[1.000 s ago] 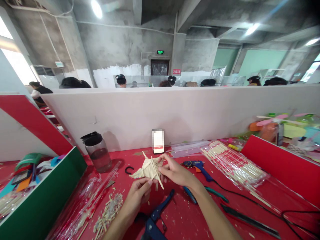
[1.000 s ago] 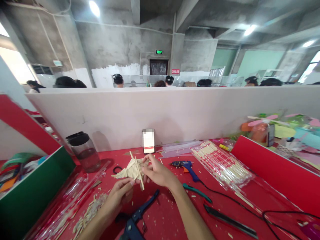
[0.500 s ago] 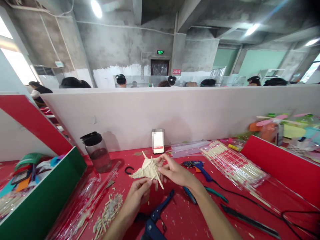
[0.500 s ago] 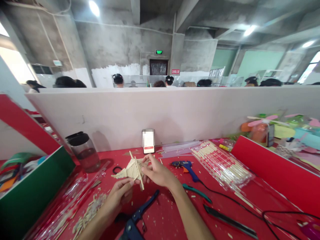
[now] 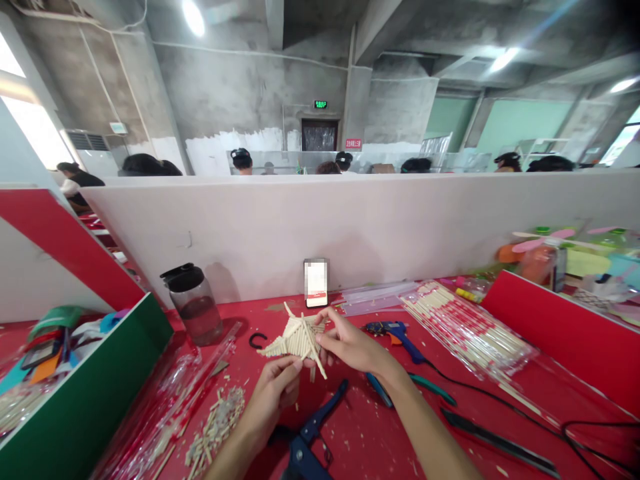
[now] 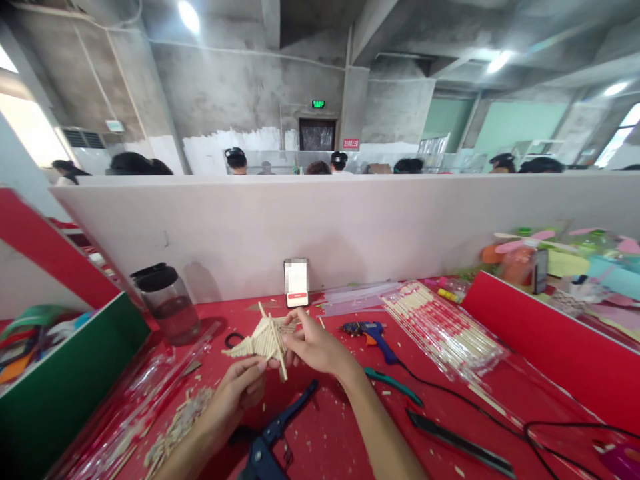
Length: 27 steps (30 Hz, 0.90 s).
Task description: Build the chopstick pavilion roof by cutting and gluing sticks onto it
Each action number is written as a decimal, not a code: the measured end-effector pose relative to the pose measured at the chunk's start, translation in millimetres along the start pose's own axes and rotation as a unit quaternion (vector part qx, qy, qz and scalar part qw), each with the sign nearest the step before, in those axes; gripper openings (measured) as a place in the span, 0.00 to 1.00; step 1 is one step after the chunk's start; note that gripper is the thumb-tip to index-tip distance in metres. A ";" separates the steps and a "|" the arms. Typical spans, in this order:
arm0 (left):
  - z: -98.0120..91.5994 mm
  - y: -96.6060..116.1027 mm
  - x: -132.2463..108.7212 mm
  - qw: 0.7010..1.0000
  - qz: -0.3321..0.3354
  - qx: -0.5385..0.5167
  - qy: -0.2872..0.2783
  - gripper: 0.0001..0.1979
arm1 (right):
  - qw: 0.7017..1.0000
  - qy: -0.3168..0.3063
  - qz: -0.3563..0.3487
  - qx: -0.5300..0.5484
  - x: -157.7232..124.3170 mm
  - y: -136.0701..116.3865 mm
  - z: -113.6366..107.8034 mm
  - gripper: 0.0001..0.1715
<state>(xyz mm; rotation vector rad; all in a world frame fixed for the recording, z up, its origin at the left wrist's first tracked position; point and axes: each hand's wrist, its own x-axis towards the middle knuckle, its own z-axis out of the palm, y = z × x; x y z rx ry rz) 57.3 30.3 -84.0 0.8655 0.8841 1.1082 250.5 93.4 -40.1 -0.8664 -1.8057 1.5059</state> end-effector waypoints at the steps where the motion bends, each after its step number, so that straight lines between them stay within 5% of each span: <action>1: 0.1 0.3 0.0 1.000 0.000 -0.001 -0.001 0.22 | 1.000 0.000 0.000 0.001 0.1 0.3 -0.1 0.13; 27: 2.6 4.5 -1.4 1.000 -0.004 0.025 0.014 0.26 | 1.000 0.005 -0.010 -0.009 0.0 3.2 -0.1 0.12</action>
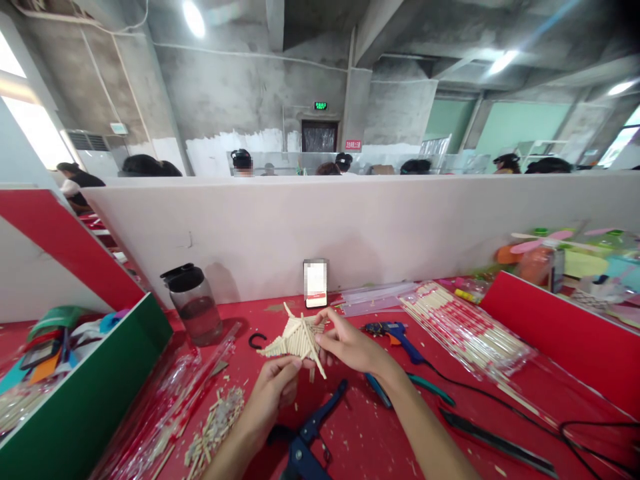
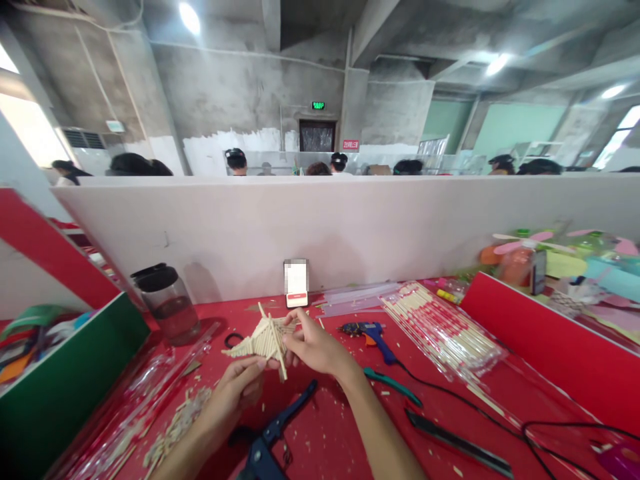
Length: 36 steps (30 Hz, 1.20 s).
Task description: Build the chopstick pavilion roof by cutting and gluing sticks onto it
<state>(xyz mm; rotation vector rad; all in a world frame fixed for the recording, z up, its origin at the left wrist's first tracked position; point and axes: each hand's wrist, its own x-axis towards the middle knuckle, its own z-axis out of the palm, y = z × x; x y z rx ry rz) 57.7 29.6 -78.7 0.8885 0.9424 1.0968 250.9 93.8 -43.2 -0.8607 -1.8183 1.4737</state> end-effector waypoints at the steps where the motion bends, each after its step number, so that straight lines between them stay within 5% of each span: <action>1: 0.0 -0.4 0.0 1.000 0.001 0.002 0.002 0.26 | 1.000 0.000 0.000 0.001 0.0 0.2 0.1 0.12; 12: 1.5 0.7 -1.8 0.999 0.016 0.024 0.016 0.26 | 0.999 0.017 0.023 -0.046 -9.4 -13.6 -15.3 0.13; 22: -9.1 -6.6 4.6 0.998 0.048 0.024 -0.015 0.25 | 0.978 0.109 0.039 -0.175 -60.6 -56.1 -46.6 0.07; 30: -7.8 -5.1 3.4 0.998 0.057 0.014 -0.019 0.25 | 0.860 0.170 0.150 -0.457 -102.9 -9.1 -35.9 0.14; 33: -8.2 -4.6 3.0 0.998 0.058 0.018 -0.025 0.25 | 0.781 0.202 0.209 -0.552 -120.9 16.5 -25.1 0.30; 36: -7.2 -4.4 1.8 0.998 0.060 0.024 -0.027 0.25 | 0.760 0.193 0.250 -0.568 -133.2 29.5 -17.9 0.38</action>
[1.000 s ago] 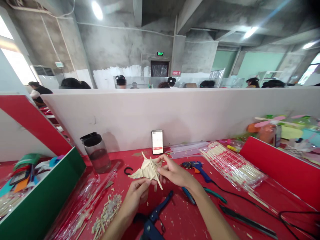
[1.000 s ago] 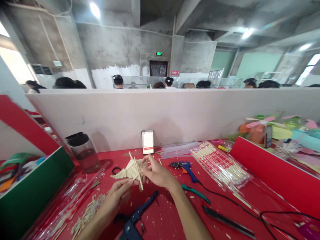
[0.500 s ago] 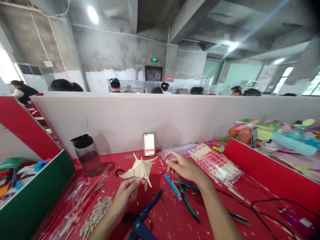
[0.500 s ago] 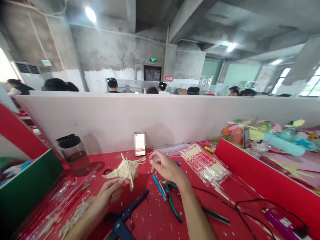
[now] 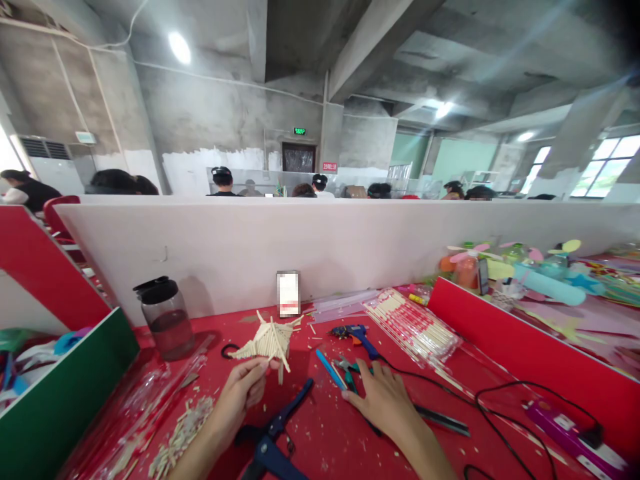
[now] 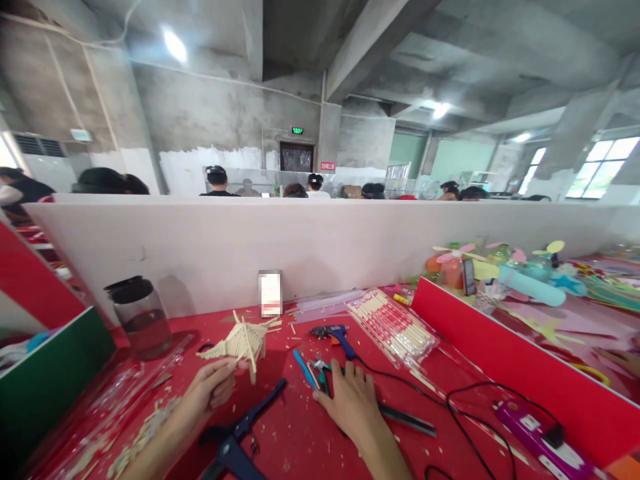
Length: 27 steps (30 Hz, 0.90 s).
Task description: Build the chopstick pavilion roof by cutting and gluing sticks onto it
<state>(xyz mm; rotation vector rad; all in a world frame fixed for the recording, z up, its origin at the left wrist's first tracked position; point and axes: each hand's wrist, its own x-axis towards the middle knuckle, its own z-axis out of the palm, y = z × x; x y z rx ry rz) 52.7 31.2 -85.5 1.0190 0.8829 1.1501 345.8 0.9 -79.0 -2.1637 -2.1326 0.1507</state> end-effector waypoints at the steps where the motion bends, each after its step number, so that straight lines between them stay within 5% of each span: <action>1: 0.9 0.0 -0.6 1.000 0.001 0.003 0.002 0.25 | 1.000 -0.007 0.001 -0.006 -2.2 0.3 1.3 0.37; 9: 10.9 -0.3 -6.7 1.000 0.014 0.009 0.026 0.26 | 0.999 -0.031 -0.023 -0.016 -6.3 -4.1 -4.8 0.30; 13: 13.6 2.0 -8.9 0.999 0.022 -0.007 0.033 0.24 | 0.997 -0.021 -0.019 0.073 -4.8 -0.7 -7.1 0.29; 19: 17.5 6.6 -10.3 0.998 0.028 -0.005 0.048 0.26 | 0.912 -0.016 -0.050 0.406 -22.6 -22.8 -15.7 0.34; 22: 19.8 7.1 -13.3 0.998 0.021 0.003 0.058 0.26 | 0.891 -0.059 -0.098 0.439 -41.4 -44.6 -9.8 0.35; 27: 23.7 6.4 -22.5 0.996 0.023 0.033 0.078 0.26 | 0.889 -0.039 -0.144 0.434 -58.3 -72.6 -1.6 0.33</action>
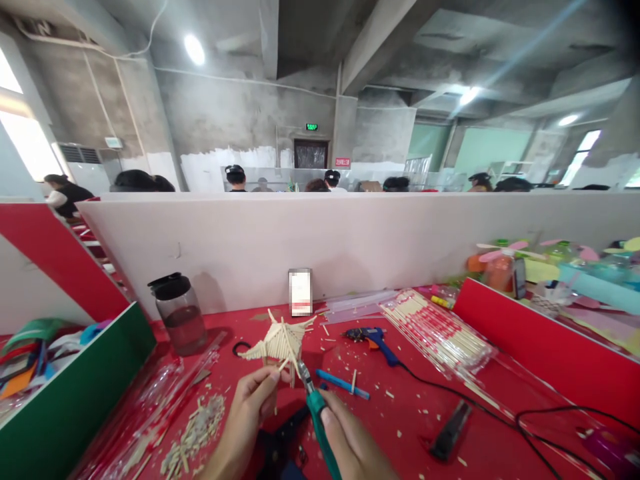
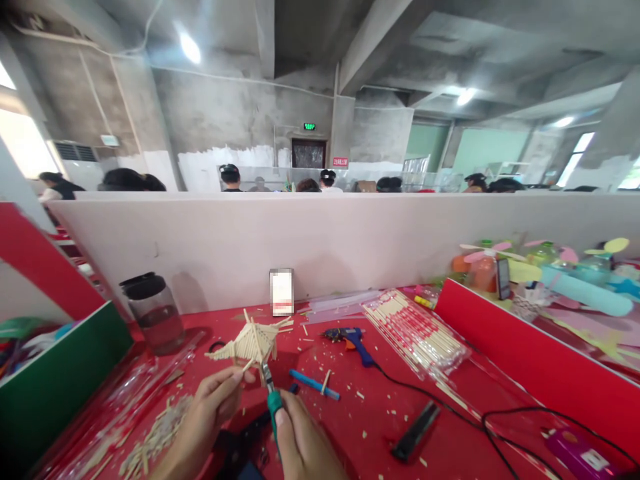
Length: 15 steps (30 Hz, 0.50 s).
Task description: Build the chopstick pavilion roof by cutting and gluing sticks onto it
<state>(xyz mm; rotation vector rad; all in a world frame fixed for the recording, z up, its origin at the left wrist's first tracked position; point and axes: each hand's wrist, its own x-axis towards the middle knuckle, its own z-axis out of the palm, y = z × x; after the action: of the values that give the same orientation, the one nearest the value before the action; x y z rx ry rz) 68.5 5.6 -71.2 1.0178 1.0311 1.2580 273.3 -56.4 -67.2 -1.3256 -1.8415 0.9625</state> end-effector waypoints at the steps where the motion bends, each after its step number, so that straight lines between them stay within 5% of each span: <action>1: 0.7 0.4 -2.1 1.000 0.003 0.003 0.004 0.26 | 1.000 0.002 0.002 -0.001 0.1 -1.7 2.1 0.32; 11: 4.8 11.4 -12.5 0.999 0.024 0.039 0.006 0.26 | 1.000 -0.010 0.012 0.011 -2.2 -7.2 7.3 0.29; 15: -4.7 10.3 -10.1 0.999 0.030 0.041 0.009 0.26 | 1.000 0.016 0.001 -0.009 -0.6 -8.2 -9.1 0.29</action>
<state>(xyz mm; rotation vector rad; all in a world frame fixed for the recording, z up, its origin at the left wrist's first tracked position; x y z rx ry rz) 61.1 -3.8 -61.9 1.1091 1.0806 1.2845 277.3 -57.1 -55.6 -1.3458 -1.8293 0.9222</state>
